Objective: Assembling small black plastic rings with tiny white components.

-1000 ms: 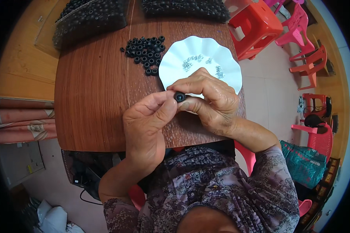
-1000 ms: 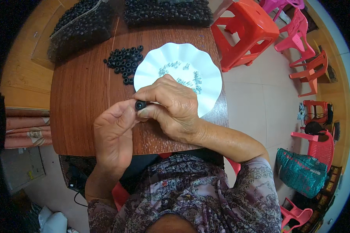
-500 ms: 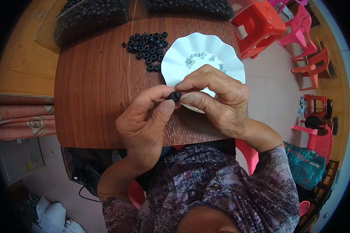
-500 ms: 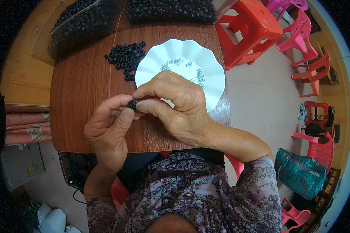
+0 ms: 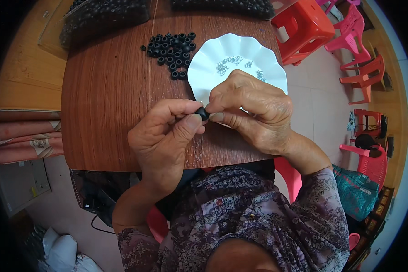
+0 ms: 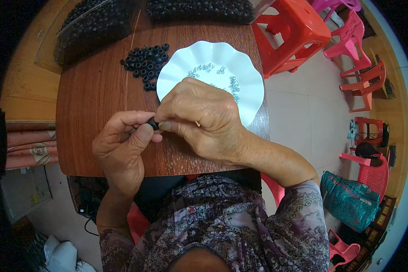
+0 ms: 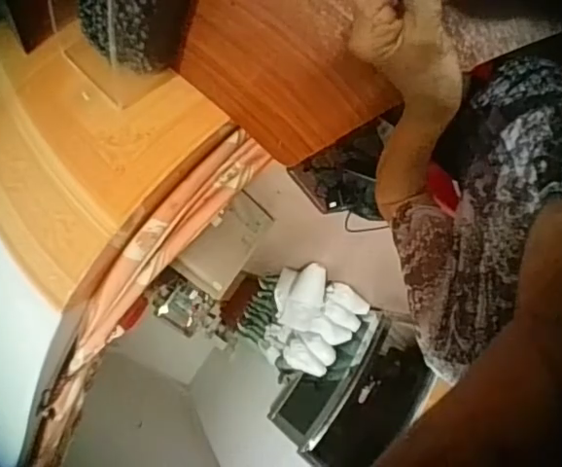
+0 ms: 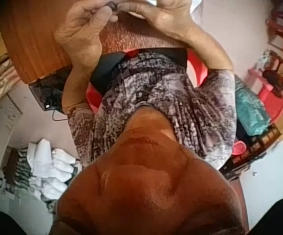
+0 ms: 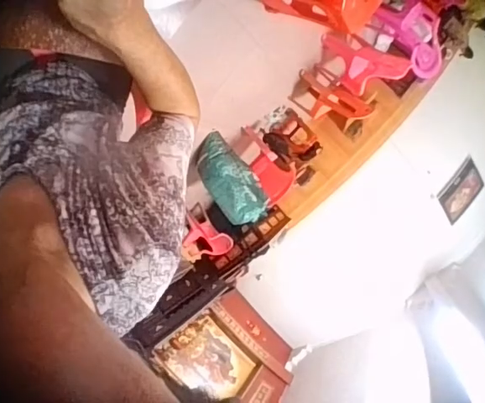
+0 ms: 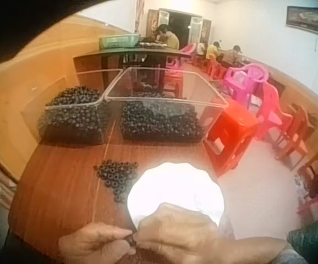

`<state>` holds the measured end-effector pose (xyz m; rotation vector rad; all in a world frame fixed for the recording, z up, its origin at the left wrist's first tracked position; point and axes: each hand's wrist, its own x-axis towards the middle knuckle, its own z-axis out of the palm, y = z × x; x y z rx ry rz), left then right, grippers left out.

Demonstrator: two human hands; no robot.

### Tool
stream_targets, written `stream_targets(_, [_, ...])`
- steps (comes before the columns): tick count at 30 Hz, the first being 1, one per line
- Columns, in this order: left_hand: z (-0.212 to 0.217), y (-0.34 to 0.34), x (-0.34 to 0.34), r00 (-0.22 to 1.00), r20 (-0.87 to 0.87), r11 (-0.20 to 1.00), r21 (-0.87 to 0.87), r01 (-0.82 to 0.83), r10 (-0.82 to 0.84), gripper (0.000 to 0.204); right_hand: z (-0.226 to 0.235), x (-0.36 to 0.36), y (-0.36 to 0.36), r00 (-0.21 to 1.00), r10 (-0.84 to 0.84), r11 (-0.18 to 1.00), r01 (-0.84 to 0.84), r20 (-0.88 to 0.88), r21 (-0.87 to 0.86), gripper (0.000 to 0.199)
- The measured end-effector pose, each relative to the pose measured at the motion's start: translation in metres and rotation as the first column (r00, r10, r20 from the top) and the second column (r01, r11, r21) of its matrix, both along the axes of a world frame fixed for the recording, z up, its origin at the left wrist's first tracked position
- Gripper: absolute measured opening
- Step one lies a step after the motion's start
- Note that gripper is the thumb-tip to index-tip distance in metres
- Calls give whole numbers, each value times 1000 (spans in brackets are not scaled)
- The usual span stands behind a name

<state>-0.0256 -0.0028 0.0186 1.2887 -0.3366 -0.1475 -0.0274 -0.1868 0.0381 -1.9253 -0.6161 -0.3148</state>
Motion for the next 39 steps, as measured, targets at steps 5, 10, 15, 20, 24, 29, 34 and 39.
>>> stream_targets(5, [2, 1, 1, 996, -84, 999, -9, 37, -37, 14, -4, 3, 1, 999, 18, 1000, -19, 27, 18, 15])
stream_targets(10, [4, -6, 4, 946, -319, 996, -85, 32, -58, 13, -9, 1, 1, 987, -41, 996, 53, -154, 74, 13])
stream_targets(15, [-1, -2, 9, 917, -388, 988, -152, 42, -98, 12, -18, -1, 10, 984, -120, 973, 142, -130, 180, 16])
stream_targets(20, [-1, -6, 8, 878, -476, 984, -175, -33, -56, 9, -19, -4, 15, 990, -143, 990, 143, -11, 19, 30])
stream_targets(24, [-4, -3, 7, 857, -502, 965, -260, -22, -116, 8, -25, 0, 17, 972, -166, 985, 172, 166, -24, 34])
stream_targets(29, [-3, -4, 4, 883, -457, 954, -298, -37, -109, 8, -27, 7, 19, 947, -156, 981, 181, 282, -66, 36])
stream_targets(34, [-1, -6, 5, 868, -491, 956, -284, -77, -76, 11, -29, 15, 20, 924, -117, 984, 159, 365, -85, 37])
stream_targets(39, [-1, -9, 6, 863, -496, 954, -295, -61, -98, 12, -34, 19, 17, 915, -106, 987, 144, 390, -69, 33])
